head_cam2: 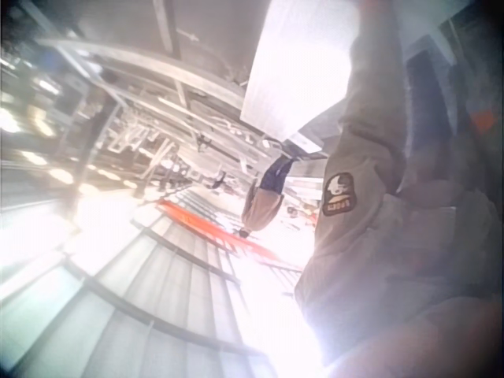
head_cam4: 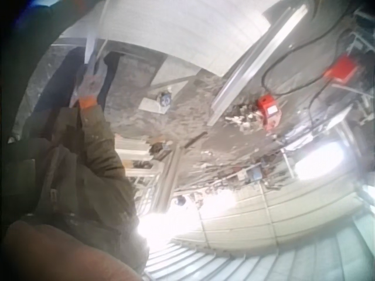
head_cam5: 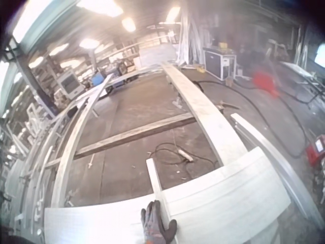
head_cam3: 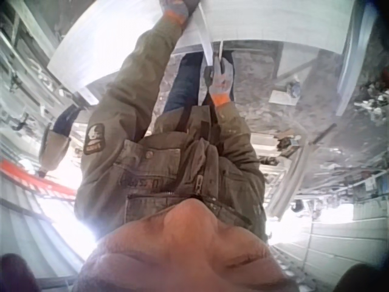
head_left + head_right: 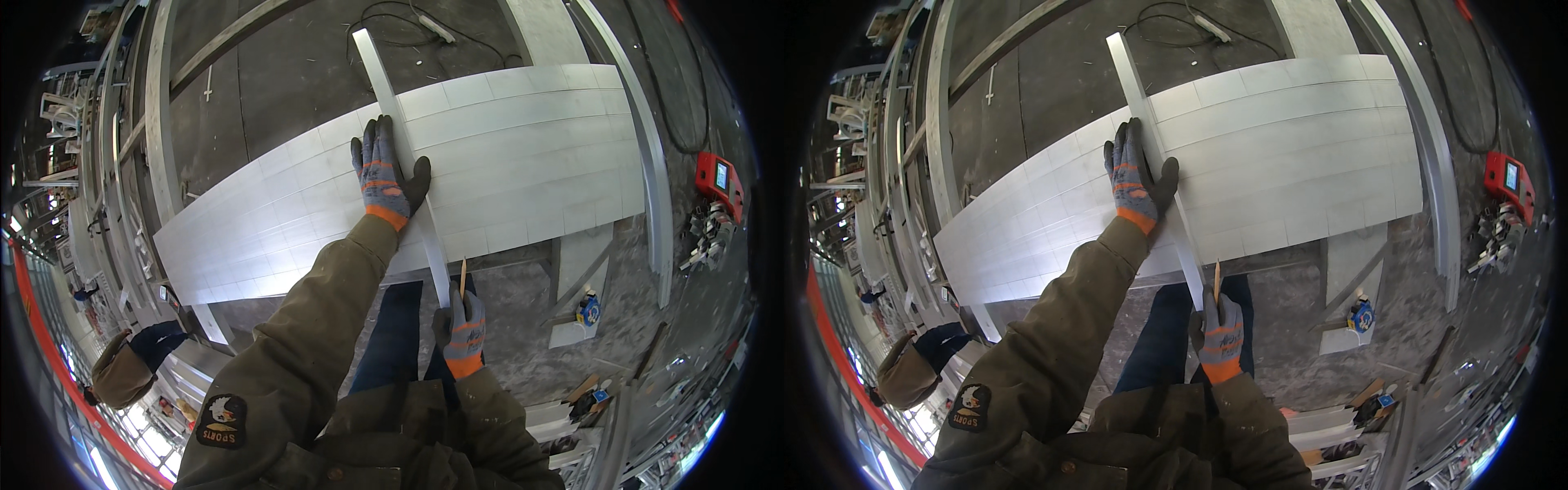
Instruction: The person aligns a metal strip on a large metal sheet and uses a pencil to mark lines along the strip. The person repeatedly repositions the strip and marks additional lines across the sheet.
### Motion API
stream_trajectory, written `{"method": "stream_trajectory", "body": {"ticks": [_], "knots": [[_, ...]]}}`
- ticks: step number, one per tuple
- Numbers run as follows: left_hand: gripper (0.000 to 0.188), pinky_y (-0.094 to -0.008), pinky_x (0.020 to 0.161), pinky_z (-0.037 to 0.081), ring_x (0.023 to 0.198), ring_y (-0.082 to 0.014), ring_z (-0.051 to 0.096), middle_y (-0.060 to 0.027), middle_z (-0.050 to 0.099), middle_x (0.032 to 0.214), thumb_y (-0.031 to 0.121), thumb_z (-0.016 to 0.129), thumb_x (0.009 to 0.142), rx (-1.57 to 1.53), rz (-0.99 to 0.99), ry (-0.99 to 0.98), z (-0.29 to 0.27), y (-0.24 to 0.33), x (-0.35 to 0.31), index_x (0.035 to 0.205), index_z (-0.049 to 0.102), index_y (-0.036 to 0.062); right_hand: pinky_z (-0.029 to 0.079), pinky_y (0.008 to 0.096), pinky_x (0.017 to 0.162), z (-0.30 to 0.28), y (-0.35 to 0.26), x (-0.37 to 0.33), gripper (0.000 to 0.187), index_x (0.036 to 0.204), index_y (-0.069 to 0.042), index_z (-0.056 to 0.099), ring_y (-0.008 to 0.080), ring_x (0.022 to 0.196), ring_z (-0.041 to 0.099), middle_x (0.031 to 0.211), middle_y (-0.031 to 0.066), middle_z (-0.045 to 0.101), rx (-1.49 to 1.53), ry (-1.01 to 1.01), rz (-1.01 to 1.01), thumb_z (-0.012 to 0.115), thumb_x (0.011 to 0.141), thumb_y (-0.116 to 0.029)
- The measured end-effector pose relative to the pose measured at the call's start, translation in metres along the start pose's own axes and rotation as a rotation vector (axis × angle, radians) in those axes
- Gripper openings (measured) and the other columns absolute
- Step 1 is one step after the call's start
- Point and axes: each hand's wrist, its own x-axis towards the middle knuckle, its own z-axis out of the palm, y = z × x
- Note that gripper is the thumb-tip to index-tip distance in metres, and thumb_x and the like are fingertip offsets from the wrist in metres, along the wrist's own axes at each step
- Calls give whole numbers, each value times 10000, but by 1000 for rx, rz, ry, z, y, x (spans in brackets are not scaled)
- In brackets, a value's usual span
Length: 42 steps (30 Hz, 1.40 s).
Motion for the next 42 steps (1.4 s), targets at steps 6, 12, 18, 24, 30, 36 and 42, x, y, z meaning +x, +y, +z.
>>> {"method": "stream_trajectory", "body": {"ticks": [6,12,18,24,30,36,42], "knots": [[924,-572,1308,131,1546,-400,344,-234,447,1601,421,705,888,11,-11,-9,5,-6,-1,1623,331,3,544,467,862,-4,2,1,617,1454,23,592,389,1024,619,1213,232,597,25,-75,56,732,861,-77],[901,-564,1310,138,1533,-403,361,-236,457,1591,413,690,897,16,-12,4,5,-6,-2,1619,338,5,542,477,821,-5,2,3,603,1450,35,579,385,1034,606,1216,235,581,37,-82,33,747,880,-71],[883,-565,1307,147,1529,-399,368,-234,469,1581,400,685,897,21,10,19,5,-7,-2,1615,349,11,542,464,835,-5,1,5,635,1452,31,597,371,999,619,1191,228,607,17,-48,8,738,839,-53],[875,-565,1306,150,1527,-398,371,-227,472,1581,392,691,891,19,7,22,6,-9,-2,1609,363,13,544,493,850,-6,0,6,588,1421,43,598,400,1047,604,1212,241,588,38,-80,30,754,865,-74],[874,-564,1308,147,1527,-398,371,-225,472,1582,392,693,889,8,-5,21,5,-10,-2,1608,366,15,542,476,826,-4,1,6,626,1430,32,612,384,991,620,1193,237,602,35,-63,31,752,827,-66],[887,-563,1311,143,1535,-392,361,-227,462,1592,390,700,883,23,-22,0,4,-7,-3,1606,362,4,540,483,855,-2,5,-1,604,1435,29,608,399,1032,611,1213,236,601,81,-103,81,737,855,-77],[857,-560,1300,185,1502,-407,393,-248,485,1560,322,728,877,35,13,41,-1,1,-1,1591,383,-4,532,493,877,0,7,-3,579,1463,6,589,423,1070,597,1254,245,586,40,-89,48,716,910,-108]]}}
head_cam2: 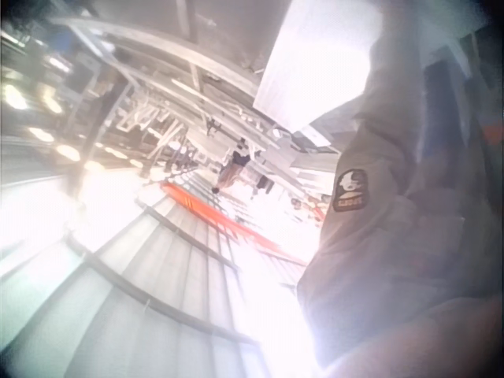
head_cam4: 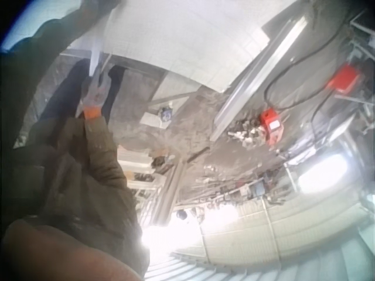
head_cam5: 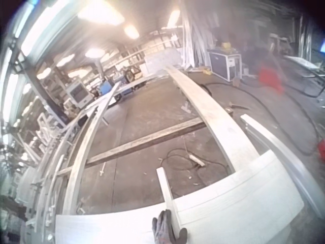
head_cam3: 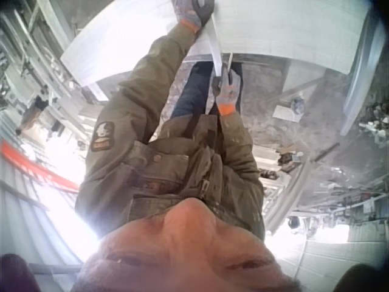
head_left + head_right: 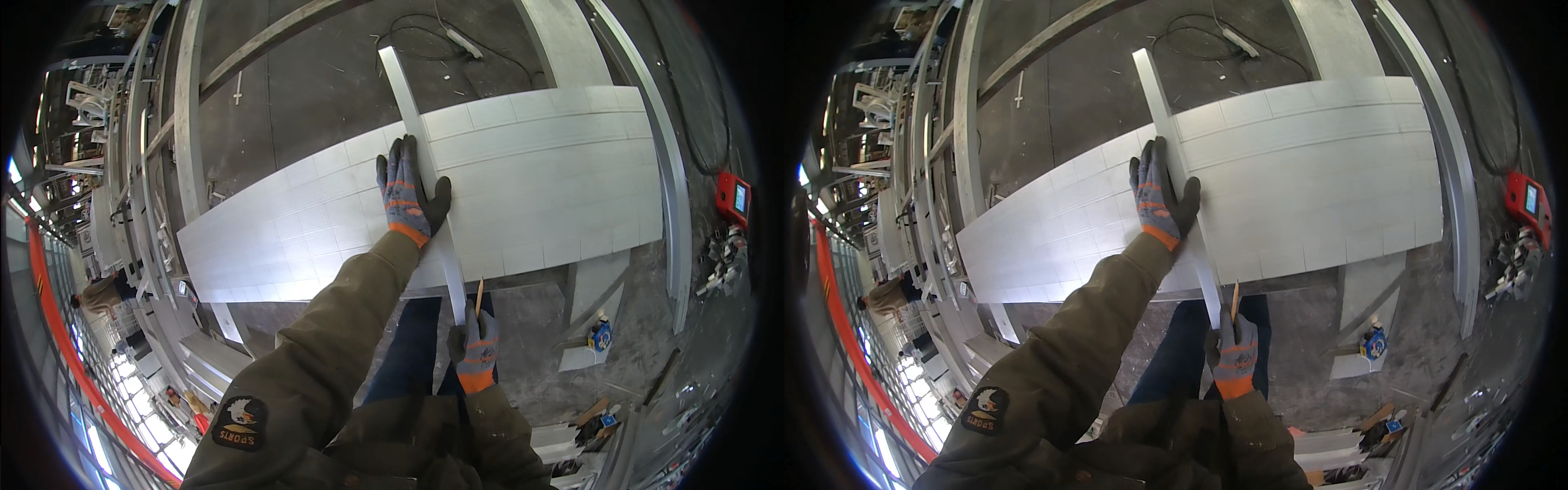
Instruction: The person aligns a metal strip on a large metal sheet and uses a pencil to mark lines along the strip. The person repeatedly repositions the strip and marks additional lines across the sheet.
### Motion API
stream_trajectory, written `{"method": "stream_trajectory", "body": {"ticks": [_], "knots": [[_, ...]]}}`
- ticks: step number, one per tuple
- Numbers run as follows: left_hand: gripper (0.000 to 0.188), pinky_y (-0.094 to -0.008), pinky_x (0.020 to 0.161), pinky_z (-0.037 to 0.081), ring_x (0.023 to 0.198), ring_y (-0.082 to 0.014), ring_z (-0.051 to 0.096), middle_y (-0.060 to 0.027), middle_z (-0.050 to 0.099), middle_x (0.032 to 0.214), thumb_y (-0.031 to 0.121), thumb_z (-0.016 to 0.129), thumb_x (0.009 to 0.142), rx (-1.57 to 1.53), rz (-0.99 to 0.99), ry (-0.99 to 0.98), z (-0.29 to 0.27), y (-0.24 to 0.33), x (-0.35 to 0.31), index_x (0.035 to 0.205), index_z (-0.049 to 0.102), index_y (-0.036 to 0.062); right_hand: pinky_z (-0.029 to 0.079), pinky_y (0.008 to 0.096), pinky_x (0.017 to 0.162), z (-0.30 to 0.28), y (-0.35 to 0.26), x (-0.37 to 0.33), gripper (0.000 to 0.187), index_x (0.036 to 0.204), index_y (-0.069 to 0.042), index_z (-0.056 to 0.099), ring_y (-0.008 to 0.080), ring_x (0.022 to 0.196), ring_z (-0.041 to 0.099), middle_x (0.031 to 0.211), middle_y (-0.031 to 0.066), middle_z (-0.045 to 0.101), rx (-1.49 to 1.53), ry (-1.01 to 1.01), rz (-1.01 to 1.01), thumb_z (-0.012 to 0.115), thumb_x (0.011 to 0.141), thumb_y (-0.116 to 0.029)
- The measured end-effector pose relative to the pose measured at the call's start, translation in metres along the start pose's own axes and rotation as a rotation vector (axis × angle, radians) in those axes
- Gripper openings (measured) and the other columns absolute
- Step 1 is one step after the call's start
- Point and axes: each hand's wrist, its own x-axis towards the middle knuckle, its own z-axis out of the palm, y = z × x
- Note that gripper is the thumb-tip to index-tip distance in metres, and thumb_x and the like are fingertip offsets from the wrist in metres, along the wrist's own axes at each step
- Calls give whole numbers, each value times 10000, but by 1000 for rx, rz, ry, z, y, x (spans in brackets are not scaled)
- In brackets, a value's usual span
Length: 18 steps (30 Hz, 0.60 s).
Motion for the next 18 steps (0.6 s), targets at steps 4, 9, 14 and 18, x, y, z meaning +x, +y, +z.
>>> {"method": "stream_trajectory", "body": {"ticks": [4,9,14,18], "knots": [[851,-568,1298,180,1508,-409,387,-251,481,1565,328,716,889,-1,-28,-27,-2,1,0,1594,377,-8,536,490,858,3,1,-2,603,1475,2,576,414,1063,599,1248,242,585,-15,19,-17,729,901,-106],[857,-572,1298,170,1518,-410,377,-256,473,1573,348,706,899,2,-21,-44,-2,-1,-1,1598,367,-14,540,487,832,9,2,-2,622,1479,6,572,405,1053,600,1233,236,586,-25,37,-25,741,888,-95],[865,-573,1301,159,1523,-407,371,-256,465,1579,372,693,907,21,-18,-52,-1,-1,-1,1605,355,-12,541,494,833,4,1,-2,631,1487,7,563,407,1053,600,1234,236,585,-6,37,-44,741,890,-95],[909,-575,1314,122,1572,-381,311,-204,410,1651,402,679,915,32,-49,-100,-1,-2,-2,1643,303,10,541,494,851,3,-1,0,640,1496,3,555,410,1065,599,1267,235,574,-22,16,-39,742,894,-107]]}}
